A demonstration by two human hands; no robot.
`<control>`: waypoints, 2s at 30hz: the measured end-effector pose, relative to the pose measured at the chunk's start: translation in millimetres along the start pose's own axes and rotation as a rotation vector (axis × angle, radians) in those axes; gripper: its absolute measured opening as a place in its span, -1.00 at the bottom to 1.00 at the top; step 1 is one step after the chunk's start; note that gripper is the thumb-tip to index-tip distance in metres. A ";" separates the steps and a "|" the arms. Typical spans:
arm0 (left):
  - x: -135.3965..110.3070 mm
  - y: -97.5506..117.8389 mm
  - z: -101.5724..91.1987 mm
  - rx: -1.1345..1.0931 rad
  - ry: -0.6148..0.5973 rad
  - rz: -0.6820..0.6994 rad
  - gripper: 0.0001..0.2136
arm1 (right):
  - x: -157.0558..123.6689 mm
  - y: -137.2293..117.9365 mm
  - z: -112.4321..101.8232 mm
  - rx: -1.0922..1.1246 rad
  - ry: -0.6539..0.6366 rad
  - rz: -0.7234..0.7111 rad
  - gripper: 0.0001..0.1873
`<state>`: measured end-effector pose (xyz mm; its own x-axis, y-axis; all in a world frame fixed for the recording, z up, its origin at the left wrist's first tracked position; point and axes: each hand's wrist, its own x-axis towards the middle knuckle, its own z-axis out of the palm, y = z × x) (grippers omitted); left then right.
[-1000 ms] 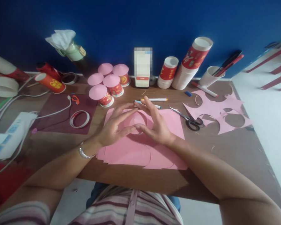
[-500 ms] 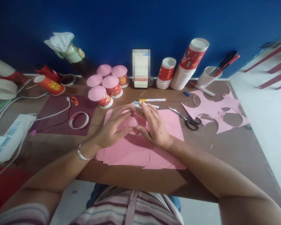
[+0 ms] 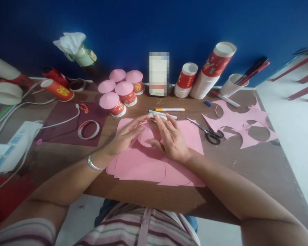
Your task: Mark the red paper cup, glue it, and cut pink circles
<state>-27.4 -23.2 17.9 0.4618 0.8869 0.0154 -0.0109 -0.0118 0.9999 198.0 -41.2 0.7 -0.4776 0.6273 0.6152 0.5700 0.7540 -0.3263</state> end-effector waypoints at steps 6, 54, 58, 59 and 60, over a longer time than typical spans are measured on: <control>6.3 0.6 3.4 -0.139 0.028 -0.084 -0.64 | 0.7 -2.8 -0.7 -0.009 0.004 0.003 -0.04; 21.7 -23.3 -31.8 0.748 0.500 0.189 -0.56 | 0.4 25.2 12.8 0.102 0.014 0.212 -0.60; 23.6 -20.7 -34.8 0.874 0.543 0.168 -0.61 | 0.2 24.1 11.5 0.059 -0.063 0.242 -0.66; 23.3 -19.9 -34.8 0.899 0.550 0.156 -0.60 | 0.2 24.0 11.1 0.043 -0.079 0.249 -0.67; 22.7 -19.3 -34.7 0.927 0.553 0.141 -0.60 | 0.1 23.9 10.8 0.026 -0.095 0.255 -0.67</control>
<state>-47.4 13.1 -1.1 0.0434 0.9326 0.3584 0.7482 -0.2680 0.6069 204.4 -21.0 -14.7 -0.3816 0.8123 0.4411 0.6631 0.5730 -0.4817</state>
